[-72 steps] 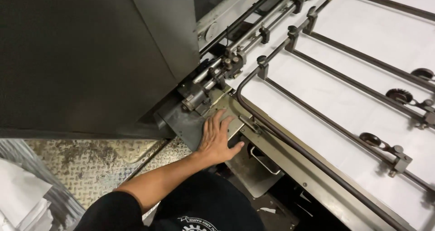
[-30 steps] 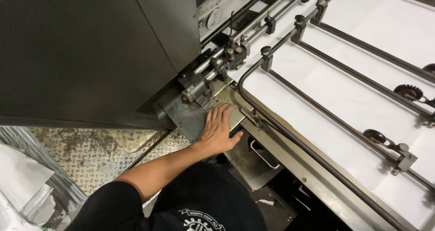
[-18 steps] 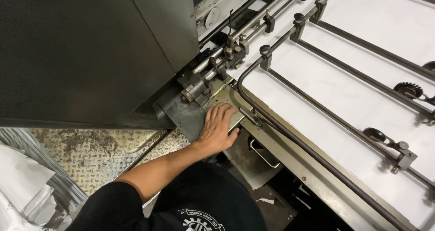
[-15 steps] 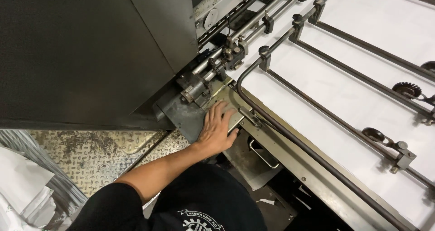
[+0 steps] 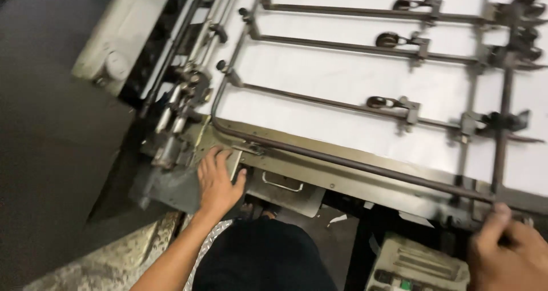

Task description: Operating and adjusting a large-scale Heidelberg Speedmaster offset printing machine.

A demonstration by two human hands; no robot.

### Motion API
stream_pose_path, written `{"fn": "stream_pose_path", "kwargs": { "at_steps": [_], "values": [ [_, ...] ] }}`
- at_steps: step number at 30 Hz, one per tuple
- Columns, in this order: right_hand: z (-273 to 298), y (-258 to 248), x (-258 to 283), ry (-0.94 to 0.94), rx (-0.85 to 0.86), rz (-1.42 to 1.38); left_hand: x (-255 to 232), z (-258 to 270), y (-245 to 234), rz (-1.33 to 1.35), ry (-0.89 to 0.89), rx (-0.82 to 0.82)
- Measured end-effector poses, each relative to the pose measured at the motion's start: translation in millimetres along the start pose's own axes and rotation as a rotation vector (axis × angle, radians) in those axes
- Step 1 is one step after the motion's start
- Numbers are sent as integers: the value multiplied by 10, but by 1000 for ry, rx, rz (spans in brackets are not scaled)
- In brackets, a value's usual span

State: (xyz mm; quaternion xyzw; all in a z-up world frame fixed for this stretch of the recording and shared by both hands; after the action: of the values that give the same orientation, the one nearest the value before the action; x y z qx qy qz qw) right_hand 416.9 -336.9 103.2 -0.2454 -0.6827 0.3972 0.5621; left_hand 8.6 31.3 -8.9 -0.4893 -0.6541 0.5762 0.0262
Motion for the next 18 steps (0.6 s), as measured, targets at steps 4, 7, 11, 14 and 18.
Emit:
{"fn": "stream_pose_path", "kwargs": {
  "at_steps": [4, 7, 11, 14, 18],
  "values": [
    [593, -221, 1133, -294, -532, 652, 11, 25, 40, -49, -29, 26],
    [647, -308, 1354, -346, -535, 479, 86, 76, 144, -94, -12, 70],
    [676, -369, 1589, -407, -521, 305, 231, 148, 215, -96, -14, 16],
    [672, -443, 1730, -428, -529, 340, 447, 209, 403, -182, -40, 30],
    [705, -492, 1823, -421, -574, 353, 790, 304, 623, -250, 3, 28]
  ]
}}
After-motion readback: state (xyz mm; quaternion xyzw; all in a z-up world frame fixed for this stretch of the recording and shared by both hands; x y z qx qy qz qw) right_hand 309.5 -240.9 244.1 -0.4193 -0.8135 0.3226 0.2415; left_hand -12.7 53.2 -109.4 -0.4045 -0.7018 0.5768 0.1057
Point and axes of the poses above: each hand's wrist, its own z-axis away from the middle knuckle, its own y-axis out of the palm, x = y × z, the point moved 2 cm from there along -z, towards the middle knuckle, and after that the axes turned 10 degrees about y, right-handed, at the moved point
